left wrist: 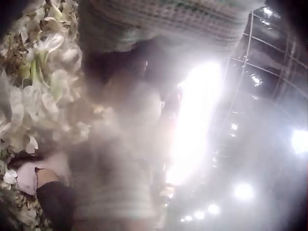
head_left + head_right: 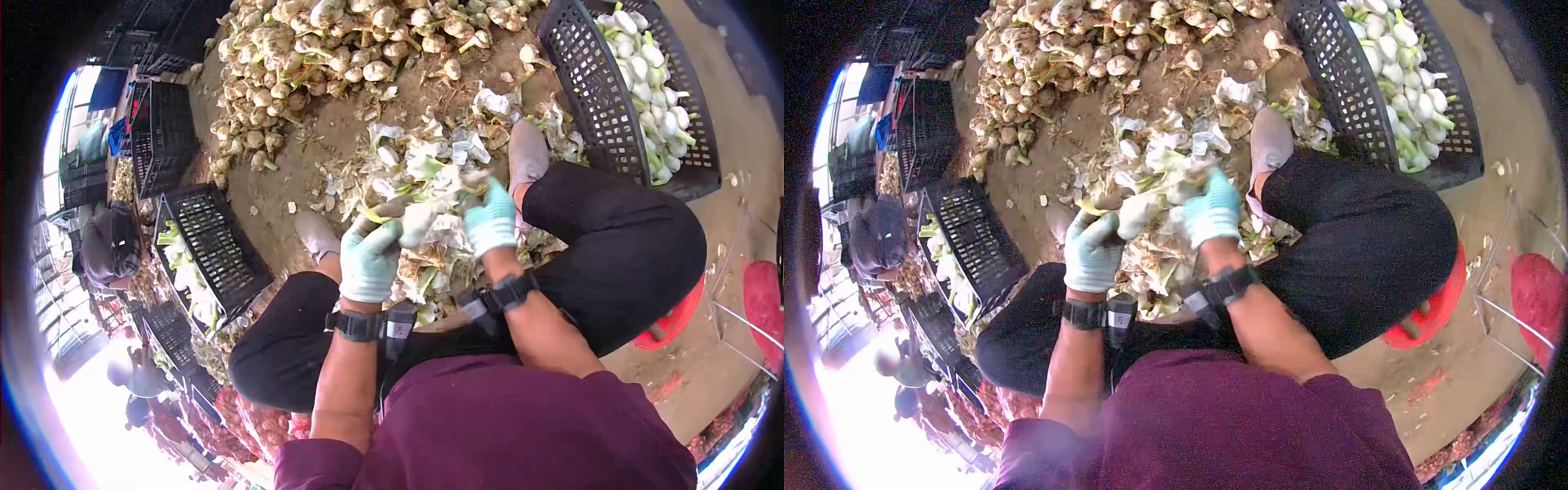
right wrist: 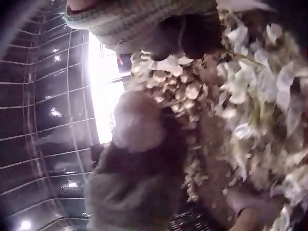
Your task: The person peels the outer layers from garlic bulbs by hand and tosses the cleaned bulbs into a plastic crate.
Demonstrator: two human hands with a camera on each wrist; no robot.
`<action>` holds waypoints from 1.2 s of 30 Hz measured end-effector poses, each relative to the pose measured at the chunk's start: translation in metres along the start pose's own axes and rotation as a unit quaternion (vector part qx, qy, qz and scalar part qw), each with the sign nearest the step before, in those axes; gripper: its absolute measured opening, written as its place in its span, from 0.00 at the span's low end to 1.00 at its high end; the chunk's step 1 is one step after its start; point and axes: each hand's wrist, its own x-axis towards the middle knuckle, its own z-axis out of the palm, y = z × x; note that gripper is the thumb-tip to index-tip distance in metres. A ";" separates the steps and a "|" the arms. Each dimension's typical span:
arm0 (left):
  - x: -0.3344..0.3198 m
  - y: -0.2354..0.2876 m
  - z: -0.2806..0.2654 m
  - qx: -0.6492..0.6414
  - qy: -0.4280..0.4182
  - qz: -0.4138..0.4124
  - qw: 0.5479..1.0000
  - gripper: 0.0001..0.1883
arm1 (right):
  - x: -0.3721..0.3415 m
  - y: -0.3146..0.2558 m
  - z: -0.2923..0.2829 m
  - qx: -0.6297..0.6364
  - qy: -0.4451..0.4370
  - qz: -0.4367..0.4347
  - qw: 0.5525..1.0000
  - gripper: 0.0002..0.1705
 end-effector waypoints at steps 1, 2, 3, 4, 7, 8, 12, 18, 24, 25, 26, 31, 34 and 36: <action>0.001 0.002 0.000 -0.056 -0.038 0.013 0.998 0.15 | 0.014 0.018 -0.001 0.044 -0.004 0.013 0.999 0.14; 0.002 0.004 0.000 -0.112 -0.074 0.026 0.991 0.15 | 0.024 0.035 -0.002 0.087 -0.010 0.025 0.996 0.16; 0.004 0.006 -0.001 -0.169 -0.094 0.021 0.981 0.12 | 0.036 0.062 0.000 0.090 -0.009 0.024 0.996 0.16; 0.005 0.010 0.000 -0.167 -0.096 0.024 0.981 0.12 | 0.048 0.093 0.006 0.149 -0.022 0.041 0.988 0.18; 0.006 0.016 -0.001 -0.191 -0.098 0.008 0.977 0.12 | -0.005 -0.004 -0.005 0.017 -0.141 -0.080 0.987 0.23; 0.005 0.015 -0.001 -0.191 -0.096 0.007 0.977 0.12 | -0.005 0.006 -0.001 0.185 -0.193 -0.083 0.960 0.23; 0.008 0.006 0.007 -0.129 -0.090 0.051 0.986 0.13 | -0.035 -0.048 -0.004 -0.095 -0.167 -0.099 0.976 0.14; 0.016 -0.013 0.003 -0.108 0.025 -0.014 0.994 0.12 | -0.019 -0.010 0.008 0.051 -0.099 -0.240 0.964 0.10; 0.018 0.001 0.018 0.066 0.041 0.104 0.991 0.10 | -0.020 -0.034 -0.010 -0.112 -0.099 -0.187 0.971 0.22; 0.019 0.002 0.021 0.075 0.047 0.113 0.990 0.10 | -0.019 -0.029 0.001 -0.093 -0.018 -0.289 0.953 0.23; 0.018 0.000 0.025 0.078 0.045 0.106 0.990 0.10 | -0.022 -0.029 -0.003 -0.121 -0.084 -0.199 0.969 0.22; 0.023 -0.007 0.033 0.130 0.059 0.155 0.978 0.11 | -0.020 -0.038 -0.008 0.029 -0.148 -0.058 0.987 0.18; 0.025 -0.004 0.032 0.044 0.040 0.116 0.991 0.10 | -0.005 -0.012 0.000 0.223 -0.158 -0.004 0.962 0.12; 0.028 0.001 0.035 -0.059 -0.002 0.073 0.996 0.12 | 0.010 0.001 -0.001 0.025 -0.034 0.072 0.997 0.10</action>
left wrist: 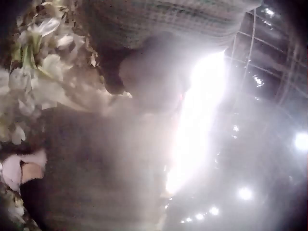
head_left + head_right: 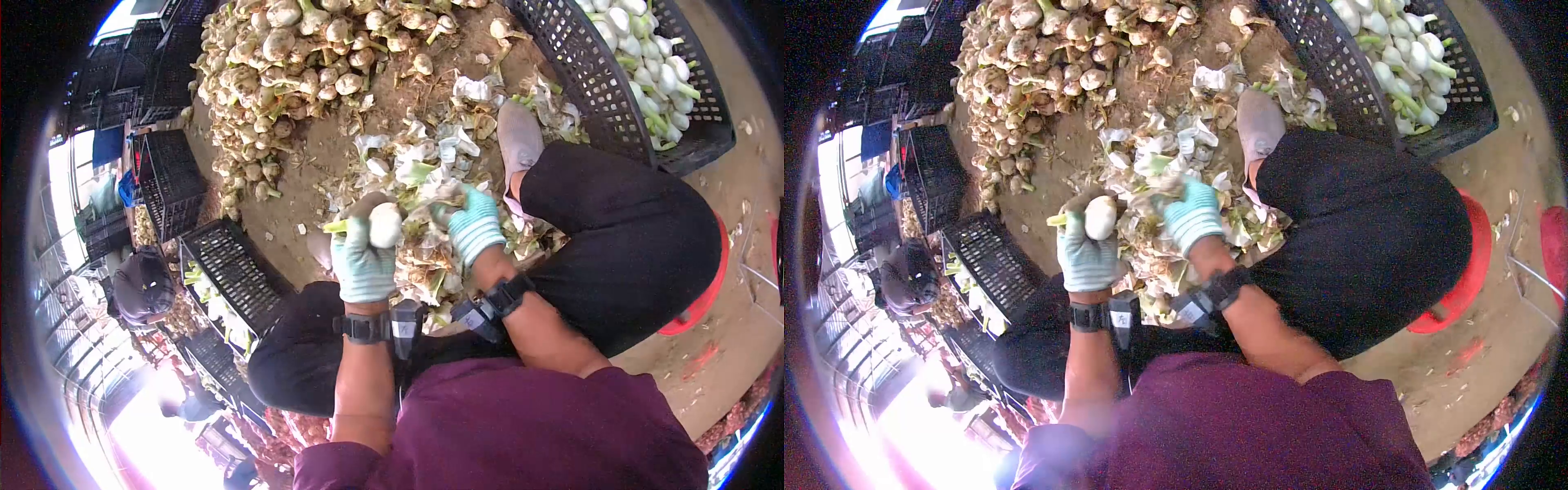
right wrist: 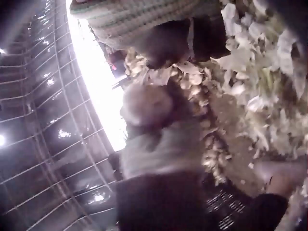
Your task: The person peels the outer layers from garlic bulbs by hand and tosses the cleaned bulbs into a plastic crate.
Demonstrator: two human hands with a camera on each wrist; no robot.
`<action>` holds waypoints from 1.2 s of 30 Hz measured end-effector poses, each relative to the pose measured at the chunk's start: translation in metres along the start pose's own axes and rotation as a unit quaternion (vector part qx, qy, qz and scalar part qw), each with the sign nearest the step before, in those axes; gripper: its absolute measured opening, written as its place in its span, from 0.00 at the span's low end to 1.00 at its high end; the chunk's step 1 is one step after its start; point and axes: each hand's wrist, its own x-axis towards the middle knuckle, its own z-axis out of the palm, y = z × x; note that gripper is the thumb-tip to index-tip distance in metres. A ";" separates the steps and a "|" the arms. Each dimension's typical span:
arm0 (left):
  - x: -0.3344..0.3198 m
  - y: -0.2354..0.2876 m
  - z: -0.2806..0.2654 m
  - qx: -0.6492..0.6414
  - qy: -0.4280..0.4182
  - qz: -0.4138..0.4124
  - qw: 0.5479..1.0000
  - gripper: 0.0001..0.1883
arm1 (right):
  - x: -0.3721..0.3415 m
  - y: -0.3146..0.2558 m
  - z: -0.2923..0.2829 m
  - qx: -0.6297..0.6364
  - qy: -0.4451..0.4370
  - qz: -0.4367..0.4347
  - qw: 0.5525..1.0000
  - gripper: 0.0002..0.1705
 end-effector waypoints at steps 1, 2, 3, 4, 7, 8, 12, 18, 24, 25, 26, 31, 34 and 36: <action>0.001 0.001 0.003 -0.053 -0.014 -0.019 0.998 0.15 | -0.001 -0.004 -0.002 0.086 0.021 0.073 0.993 0.12; -0.001 0.005 0.005 -0.133 0.009 -0.055 0.990 0.15 | -0.001 -0.004 -0.003 0.090 0.019 0.073 0.993 0.12; 0.001 0.006 0.001 -0.163 -0.002 -0.092 0.982 0.15 | 0.000 -0.001 -0.005 0.007 0.026 0.025 0.999 0.14; 0.005 0.009 -0.002 -0.193 -0.013 -0.128 0.973 0.15 | 0.002 0.000 -0.005 -0.074 0.034 -0.025 0.996 0.15; 0.009 0.007 0.001 -0.144 0.003 -0.134 0.980 0.17 | 0.001 -0.001 -0.002 0.094 -0.007 -0.091 0.991 0.18; 0.010 0.007 0.008 -0.114 0.006 -0.129 0.985 0.18 | -0.008 -0.017 -0.008 0.085 0.001 -0.173 0.981 0.18; 0.025 0.000 0.005 -0.077 -0.086 -0.105 0.988 0.20 | -0.015 -0.059 -0.029 0.026 -0.161 -0.114 0.980 0.18; 0.026 -0.001 0.043 0.297 -0.029 -0.005 0.954 0.18 | -0.011 -0.043 -0.020 0.054 -0.175 -0.096 0.978 0.19; 0.025 -0.001 0.039 0.276 -0.032 -0.052 0.959 0.17 | -0.010 -0.051 -0.027 0.104 -0.211 -0.043 0.971 0.19; 0.025 -0.002 0.037 0.261 -0.032 -0.057 0.963 0.17 | -0.010 -0.054 -0.031 0.052 -0.225 -0.050 0.972 0.19; 0.026 -0.002 0.033 0.261 -0.031 -0.057 0.963 0.17 | -0.011 -0.053 -0.030 0.052 -0.226 -0.050 0.971 0.19; 0.028 -0.004 0.023 0.232 -0.033 -0.078 0.969 0.18 | -0.012 -0.039 -0.021 0.056 -0.187 -0.077 0.978 0.15; 0.032 -0.005 0.007 0.152 -0.018 -0.108 0.982 0.20 | -0.008 -0.026 -0.017 0.040 -0.151 -0.115 0.981 0.14; 0.037 -0.001 0.005 0.089 -0.019 -0.121 0.989 0.23 | 0.000 0.002 -0.010 0.030 -0.103 -0.106 0.989 0.15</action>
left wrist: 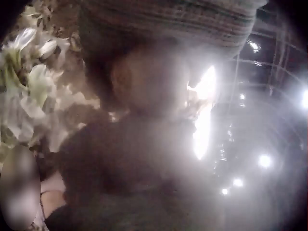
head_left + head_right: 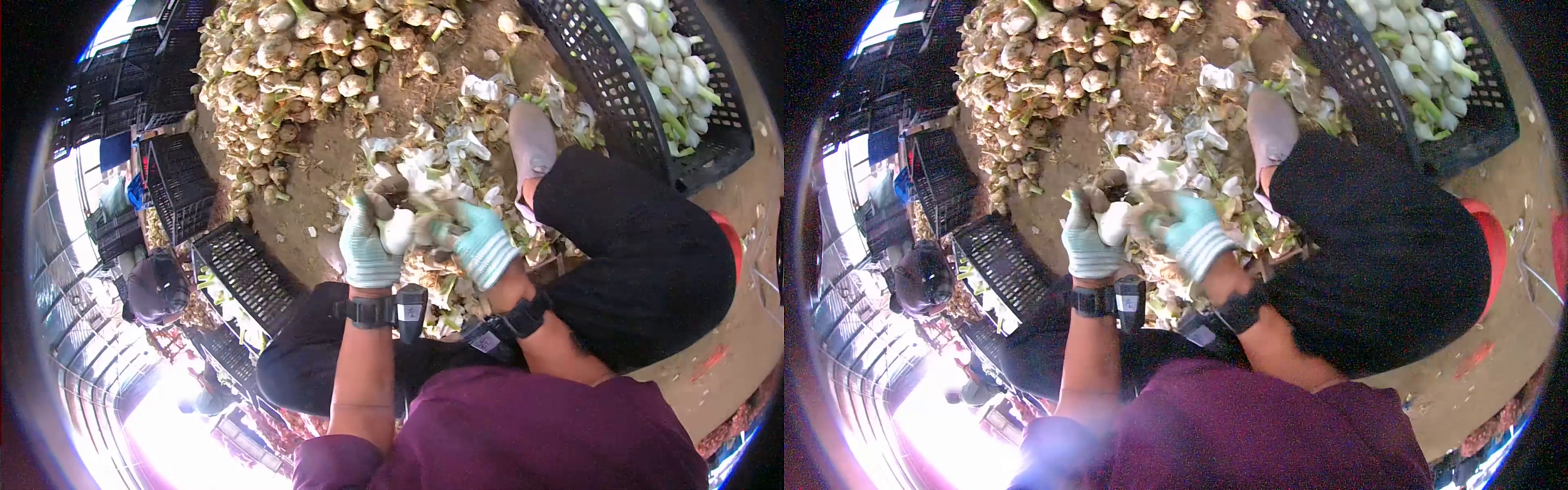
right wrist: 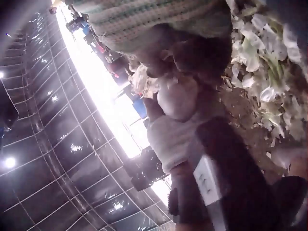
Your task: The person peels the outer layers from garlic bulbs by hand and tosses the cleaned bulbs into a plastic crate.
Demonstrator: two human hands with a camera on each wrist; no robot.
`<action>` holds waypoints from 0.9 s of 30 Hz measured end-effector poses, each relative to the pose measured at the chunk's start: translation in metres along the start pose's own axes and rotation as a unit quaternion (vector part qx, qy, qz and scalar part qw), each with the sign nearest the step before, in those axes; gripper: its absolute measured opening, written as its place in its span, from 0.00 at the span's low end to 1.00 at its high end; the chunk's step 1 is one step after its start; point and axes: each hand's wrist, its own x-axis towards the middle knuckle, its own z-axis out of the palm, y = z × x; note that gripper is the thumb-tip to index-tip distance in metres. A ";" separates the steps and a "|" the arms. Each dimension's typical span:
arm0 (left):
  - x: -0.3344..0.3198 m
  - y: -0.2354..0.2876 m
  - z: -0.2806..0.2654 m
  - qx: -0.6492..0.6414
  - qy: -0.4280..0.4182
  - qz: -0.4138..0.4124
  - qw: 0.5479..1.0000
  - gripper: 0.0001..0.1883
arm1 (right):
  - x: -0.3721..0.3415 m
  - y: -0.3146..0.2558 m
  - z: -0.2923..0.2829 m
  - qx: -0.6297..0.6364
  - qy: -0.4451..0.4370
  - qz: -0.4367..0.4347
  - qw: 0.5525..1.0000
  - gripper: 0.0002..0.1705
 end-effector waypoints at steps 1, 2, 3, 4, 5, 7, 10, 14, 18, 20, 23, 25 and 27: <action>0.001 0.004 0.006 -0.074 -0.014 0.010 0.997 0.23 | 0.001 0.006 0.000 -0.032 0.033 0.007 0.999 0.16; 0.004 0.009 0.009 -0.148 -0.029 0.020 0.988 0.24 | 0.002 0.009 0.000 -0.065 0.067 0.013 0.996 0.16; 0.009 0.012 0.000 -0.180 -0.035 0.001 0.983 0.24 | 0.002 0.004 0.001 -0.055 0.086 0.048 0.994 0.16; 0.012 0.019 0.001 -0.176 -0.043 0.009 0.983 0.24 | 0.003 -0.001 0.000 -0.044 0.106 0.082 0.990 0.15; 0.017 0.024 0.004 -0.216 -0.048 -0.002 0.975 0.25 | 0.010 0.025 0.001 -0.057 0.088 0.145 0.984 0.15; 0.019 0.039 0.038 -0.170 -0.021 -0.007 0.985 0.29 | 0.017 0.055 0.016 0.176 0.126 0.185 0.959 0.18; 0.003 0.069 0.110 -0.096 -0.242 0.038 0.965 0.40 | 0.012 0.039 0.014 -0.102 0.092 0.055 0.989 0.16; 0.067 0.069 0.115 0.112 -0.234 0.025 0.965 0.22 | 0.018 -0.009 0.005 0.113 0.128 0.224 0.960 0.12; 0.189 0.014 0.064 0.489 0.004 0.169 0.856 0.16 | 0.021 0.044 0.024 0.055 0.131 0.131 0.981 0.10; 0.235 -0.003 0.060 0.703 0.088 0.182 0.682 0.28 | 0.024 0.054 0.038 0.496 0.173 0.278 0.804 0.08; 0.274 -0.024 0.073 0.763 0.114 0.099 0.628 0.27 | 0.026 0.038 0.025 -0.044 0.018 0.217 0.975 0.09; 0.287 -0.035 0.071 0.760 0.105 0.066 0.638 0.24 | 0.026 0.064 0.032 0.037 0.020 0.259 0.965 0.09; 0.311 -0.054 0.018 0.687 0.045 0.074 0.721 0.22 | 0.025 0.086 0.042 0.401 0.120 0.308 0.854 0.10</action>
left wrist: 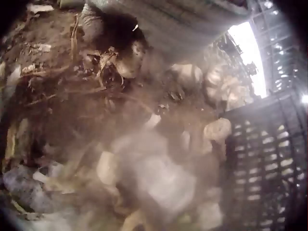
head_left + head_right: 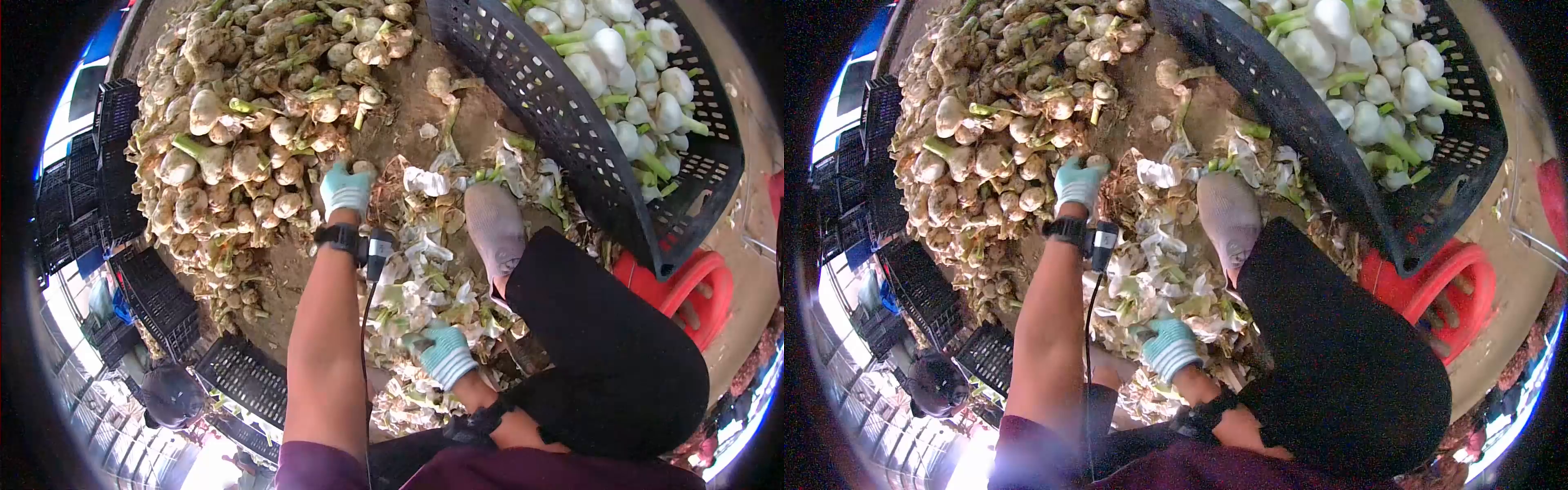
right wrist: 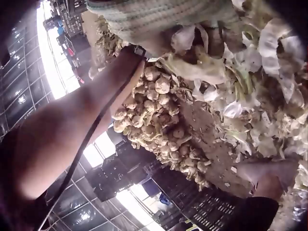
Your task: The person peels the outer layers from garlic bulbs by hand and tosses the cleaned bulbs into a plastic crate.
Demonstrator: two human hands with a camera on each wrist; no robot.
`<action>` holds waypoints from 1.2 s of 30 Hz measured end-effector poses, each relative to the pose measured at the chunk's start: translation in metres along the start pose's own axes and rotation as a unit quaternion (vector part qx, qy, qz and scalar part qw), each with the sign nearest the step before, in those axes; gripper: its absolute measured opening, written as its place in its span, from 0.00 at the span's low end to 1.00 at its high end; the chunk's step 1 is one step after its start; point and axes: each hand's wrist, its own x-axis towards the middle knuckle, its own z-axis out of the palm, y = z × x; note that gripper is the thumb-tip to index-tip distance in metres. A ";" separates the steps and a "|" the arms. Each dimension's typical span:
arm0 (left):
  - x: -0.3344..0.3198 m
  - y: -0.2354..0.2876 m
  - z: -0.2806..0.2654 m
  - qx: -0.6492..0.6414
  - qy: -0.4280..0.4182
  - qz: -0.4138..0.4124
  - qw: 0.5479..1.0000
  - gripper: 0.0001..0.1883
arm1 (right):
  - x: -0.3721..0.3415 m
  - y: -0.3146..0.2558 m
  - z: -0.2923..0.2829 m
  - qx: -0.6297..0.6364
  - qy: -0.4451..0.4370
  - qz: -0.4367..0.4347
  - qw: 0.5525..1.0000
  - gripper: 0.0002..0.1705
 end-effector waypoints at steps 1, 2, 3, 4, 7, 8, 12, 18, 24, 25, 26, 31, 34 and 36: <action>-0.030 0.023 -0.025 -0.057 -0.024 0.005 0.998 0.18 | -0.007 -0.021 0.011 0.325 0.001 0.068 0.943 0.12; -0.051 0.023 -0.041 -0.194 -0.085 -0.008 0.977 0.17 | -0.016 -0.029 0.018 -0.052 0.062 -0.012 0.997 0.12; -0.072 0.021 -0.057 -0.327 -0.140 -0.020 0.934 0.17 | -0.019 -0.033 0.018 -0.158 0.039 -0.140 0.977 0.12; -0.096 0.018 -0.073 -0.339 -0.157 0.004 0.928 0.19 | -0.020 -0.032 0.013 -0.294 0.061 -0.178 0.937 0.11; -0.170 -0.004 -0.111 -0.460 -0.223 -0.035 0.859 0.22 | -0.018 -0.038 0.017 0.002 0.033 -0.136 0.990 0.09; -0.194 -0.005 -0.120 -0.489 -0.232 -0.038 0.840 0.23 | -0.018 -0.037 0.015 -0.007 0.000 -0.176 0.984 0.08; -0.274 -0.021 -0.124 -0.467 -0.192 0.000 0.863 0.23 | -0.049 -0.064 0.032 -0.389 -0.086 -0.263 0.879 0.09; -0.338 -0.025 -0.106 -0.237 -0.029 0.055 0.970 0.29 | -0.076 -0.054 0.042 -0.456 -0.158 -0.228 0.846 0.16; -0.363 -0.035 -0.117 -0.372 -0.049 0.012 0.927 0.28 | -0.096 -0.042 0.049 -0.483 -0.190 -0.140 0.843 0.18; -0.366 -0.037 -0.120 -0.401 -0.073 0.005 0.913 0.29 | -0.098 -0.040 0.052 -0.496 -0.200 -0.149 0.832 0.18; -0.369 -0.041 -0.120 -0.395 -0.068 0.020 0.916 0.29 | -0.101 -0.042 0.053 -0.571 -0.203 -0.205 0.768 0.16; -0.390 -0.046 -0.129 -0.536 -0.079 -0.037 0.839 0.30 | -0.121 -0.036 0.057 -0.581 -0.259 -0.281 0.718 0.13; -0.396 -0.059 -0.129 -0.609 -0.082 -0.051 0.787 0.31 | -0.133 -0.028 0.058 -0.580 -0.263 -0.266 0.724 0.12; -0.400 -0.067 -0.126 -0.626 -0.074 -0.044 0.775 0.31 | -0.133 -0.022 0.059 -0.612 -0.273 -0.306 0.676 0.12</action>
